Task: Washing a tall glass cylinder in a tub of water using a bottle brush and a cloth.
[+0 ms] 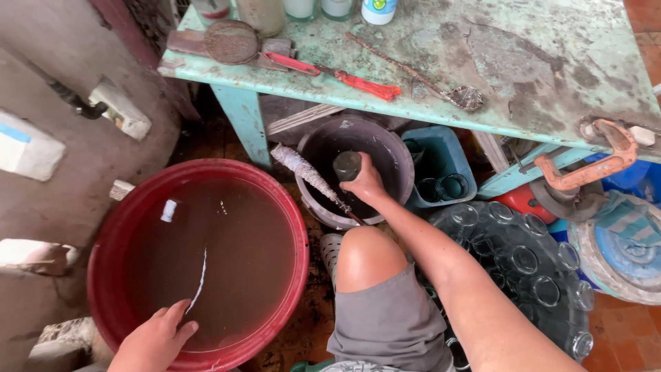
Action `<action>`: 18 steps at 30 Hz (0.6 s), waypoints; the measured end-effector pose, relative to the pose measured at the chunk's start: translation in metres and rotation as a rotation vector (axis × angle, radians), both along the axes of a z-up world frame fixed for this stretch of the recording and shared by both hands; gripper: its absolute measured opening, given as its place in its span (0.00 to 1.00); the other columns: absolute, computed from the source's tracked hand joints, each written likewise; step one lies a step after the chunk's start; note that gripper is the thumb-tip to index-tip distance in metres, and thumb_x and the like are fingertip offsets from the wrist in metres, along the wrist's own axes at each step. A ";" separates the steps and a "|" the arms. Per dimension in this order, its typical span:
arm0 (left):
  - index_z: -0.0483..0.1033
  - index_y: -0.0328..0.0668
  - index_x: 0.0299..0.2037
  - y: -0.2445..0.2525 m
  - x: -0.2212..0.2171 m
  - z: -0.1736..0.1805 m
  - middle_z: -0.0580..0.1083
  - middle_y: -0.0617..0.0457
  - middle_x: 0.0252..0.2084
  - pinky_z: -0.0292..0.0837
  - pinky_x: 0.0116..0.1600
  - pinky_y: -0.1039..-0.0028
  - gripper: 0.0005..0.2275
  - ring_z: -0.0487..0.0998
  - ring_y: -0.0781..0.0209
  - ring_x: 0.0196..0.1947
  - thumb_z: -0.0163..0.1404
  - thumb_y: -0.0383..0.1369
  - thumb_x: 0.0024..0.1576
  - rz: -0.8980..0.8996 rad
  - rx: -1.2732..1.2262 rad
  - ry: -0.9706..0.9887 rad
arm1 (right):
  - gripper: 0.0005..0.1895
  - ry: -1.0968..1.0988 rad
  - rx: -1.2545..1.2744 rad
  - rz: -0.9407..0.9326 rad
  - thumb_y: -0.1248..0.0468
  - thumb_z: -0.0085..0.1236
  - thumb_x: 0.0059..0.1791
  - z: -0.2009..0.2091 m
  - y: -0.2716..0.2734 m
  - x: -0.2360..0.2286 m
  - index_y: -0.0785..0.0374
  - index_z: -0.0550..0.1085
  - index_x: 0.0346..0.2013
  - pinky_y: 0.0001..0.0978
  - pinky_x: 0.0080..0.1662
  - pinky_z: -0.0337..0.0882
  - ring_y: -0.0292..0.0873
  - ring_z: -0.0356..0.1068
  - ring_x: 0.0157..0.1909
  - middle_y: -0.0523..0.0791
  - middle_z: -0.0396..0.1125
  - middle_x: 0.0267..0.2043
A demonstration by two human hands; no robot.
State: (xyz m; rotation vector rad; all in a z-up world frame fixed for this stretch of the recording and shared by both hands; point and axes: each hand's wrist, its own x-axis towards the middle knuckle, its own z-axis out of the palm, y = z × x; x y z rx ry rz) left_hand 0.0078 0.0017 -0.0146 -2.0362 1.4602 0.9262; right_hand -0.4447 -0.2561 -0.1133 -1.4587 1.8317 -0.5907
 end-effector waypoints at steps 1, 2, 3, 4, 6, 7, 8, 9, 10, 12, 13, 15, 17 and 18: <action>0.61 0.74 0.65 0.001 -0.006 0.010 0.75 0.65 0.57 0.76 0.55 0.68 0.21 0.83 0.61 0.51 0.41 0.52 0.60 0.019 -0.032 -0.008 | 0.51 0.003 0.001 -0.008 0.56 0.72 0.35 0.006 0.004 0.001 0.51 0.55 0.68 0.43 0.56 0.69 0.55 0.68 0.61 0.53 0.67 0.61; 0.61 0.74 0.65 0.002 -0.006 0.011 0.75 0.65 0.57 0.76 0.55 0.68 0.21 0.83 0.61 0.51 0.41 0.52 0.60 0.031 -0.041 -0.012 | 0.51 -0.001 -0.008 0.004 0.56 0.72 0.35 0.015 0.008 0.001 0.51 0.55 0.68 0.43 0.56 0.69 0.55 0.68 0.61 0.53 0.67 0.61; 0.60 0.72 0.67 0.004 -0.006 0.011 0.73 0.64 0.59 0.76 0.56 0.66 0.23 0.82 0.61 0.52 0.41 0.51 0.61 0.013 -0.077 0.000 | 0.51 -0.005 0.013 -0.008 0.56 0.72 0.37 0.024 0.012 0.001 0.51 0.55 0.69 0.44 0.57 0.69 0.55 0.67 0.63 0.53 0.65 0.63; 0.58 0.69 0.69 0.005 -0.007 0.011 0.72 0.63 0.61 0.77 0.57 0.64 0.24 0.82 0.60 0.53 0.42 0.50 0.61 -0.005 -0.113 0.014 | 0.50 -0.008 0.036 -0.020 0.56 0.72 0.38 0.033 0.016 0.000 0.52 0.54 0.69 0.46 0.58 0.69 0.56 0.66 0.64 0.52 0.64 0.64; 0.59 0.67 0.69 0.004 -0.014 0.025 0.72 0.61 0.61 0.76 0.56 0.63 0.24 0.82 0.58 0.53 0.43 0.49 0.61 0.007 -0.179 0.059 | 0.51 0.003 -0.003 -0.021 0.55 0.73 0.36 0.022 0.016 -0.006 0.52 0.55 0.69 0.45 0.58 0.68 0.55 0.66 0.64 0.52 0.64 0.64; 0.60 0.64 0.68 0.003 -0.018 0.031 0.71 0.59 0.62 0.75 0.56 0.63 0.24 0.82 0.56 0.52 0.44 0.48 0.60 0.007 -0.239 0.107 | 0.53 0.016 -0.034 -0.034 0.55 0.74 0.35 0.017 0.014 -0.009 0.52 0.55 0.69 0.44 0.59 0.67 0.55 0.66 0.64 0.51 0.65 0.65; 0.60 0.64 0.68 0.000 -0.023 0.037 0.71 0.59 0.62 0.75 0.56 0.63 0.24 0.82 0.56 0.52 0.44 0.48 0.60 0.019 -0.246 0.105 | 0.53 0.016 -0.041 -0.021 0.55 0.74 0.35 0.028 0.020 -0.008 0.52 0.55 0.69 0.44 0.59 0.67 0.55 0.66 0.64 0.51 0.65 0.65; 0.60 0.64 0.69 -0.004 -0.027 0.043 0.71 0.58 0.62 0.76 0.55 0.63 0.24 0.81 0.55 0.51 0.44 0.47 0.61 0.033 -0.245 0.131 | 0.52 0.011 -0.019 -0.025 0.55 0.73 0.36 0.038 0.025 -0.007 0.52 0.55 0.69 0.43 0.57 0.68 0.54 0.66 0.64 0.50 0.65 0.65; 0.60 0.64 0.69 -0.010 -0.032 0.049 0.71 0.57 0.61 0.76 0.54 0.63 0.24 0.81 0.54 0.50 0.44 0.47 0.61 0.043 -0.246 0.159 | 0.50 0.008 0.001 -0.032 0.56 0.72 0.37 0.049 0.029 -0.006 0.52 0.55 0.69 0.43 0.56 0.69 0.52 0.67 0.63 0.49 0.65 0.65; 0.60 0.64 0.69 -0.010 -0.035 0.056 0.71 0.58 0.61 0.76 0.54 0.63 0.24 0.81 0.55 0.51 0.44 0.46 0.61 0.044 -0.276 0.180 | 0.51 0.030 -0.016 -0.021 0.55 0.72 0.37 0.050 0.031 -0.009 0.53 0.55 0.70 0.44 0.57 0.69 0.53 0.66 0.64 0.50 0.65 0.65; 0.60 0.63 0.69 -0.010 -0.037 0.059 0.72 0.58 0.60 0.76 0.54 0.64 0.23 0.80 0.55 0.52 0.44 0.44 0.61 0.035 -0.297 0.200 | 0.52 0.050 -0.023 -0.021 0.55 0.72 0.36 0.051 0.033 -0.012 0.53 0.55 0.70 0.44 0.58 0.68 0.54 0.65 0.64 0.50 0.64 0.65; 0.59 0.60 0.69 -0.009 -0.031 0.057 0.73 0.55 0.58 0.77 0.49 0.63 0.23 0.81 0.53 0.48 0.44 0.44 0.62 0.004 -0.333 0.185 | 0.52 0.055 -0.034 -0.028 0.55 0.72 0.37 0.061 0.036 -0.012 0.53 0.55 0.70 0.45 0.58 0.69 0.54 0.65 0.64 0.51 0.63 0.66; 0.59 0.58 0.69 -0.007 -0.025 0.051 0.73 0.53 0.56 0.79 0.45 0.62 0.23 0.82 0.51 0.44 0.44 0.44 0.63 -0.030 -0.364 0.169 | 0.52 0.059 -0.042 -0.038 0.54 0.73 0.37 0.061 0.035 -0.016 0.52 0.55 0.70 0.46 0.58 0.69 0.55 0.65 0.64 0.52 0.62 0.66; 0.59 0.57 0.69 -0.006 -0.021 0.047 0.73 0.52 0.57 0.79 0.45 0.61 0.23 0.81 0.50 0.45 0.44 0.44 0.63 -0.047 -0.371 0.145 | 0.53 0.066 -0.107 -0.051 0.53 0.73 0.36 0.058 0.030 -0.020 0.55 0.56 0.70 0.44 0.59 0.67 0.53 0.65 0.64 0.51 0.63 0.65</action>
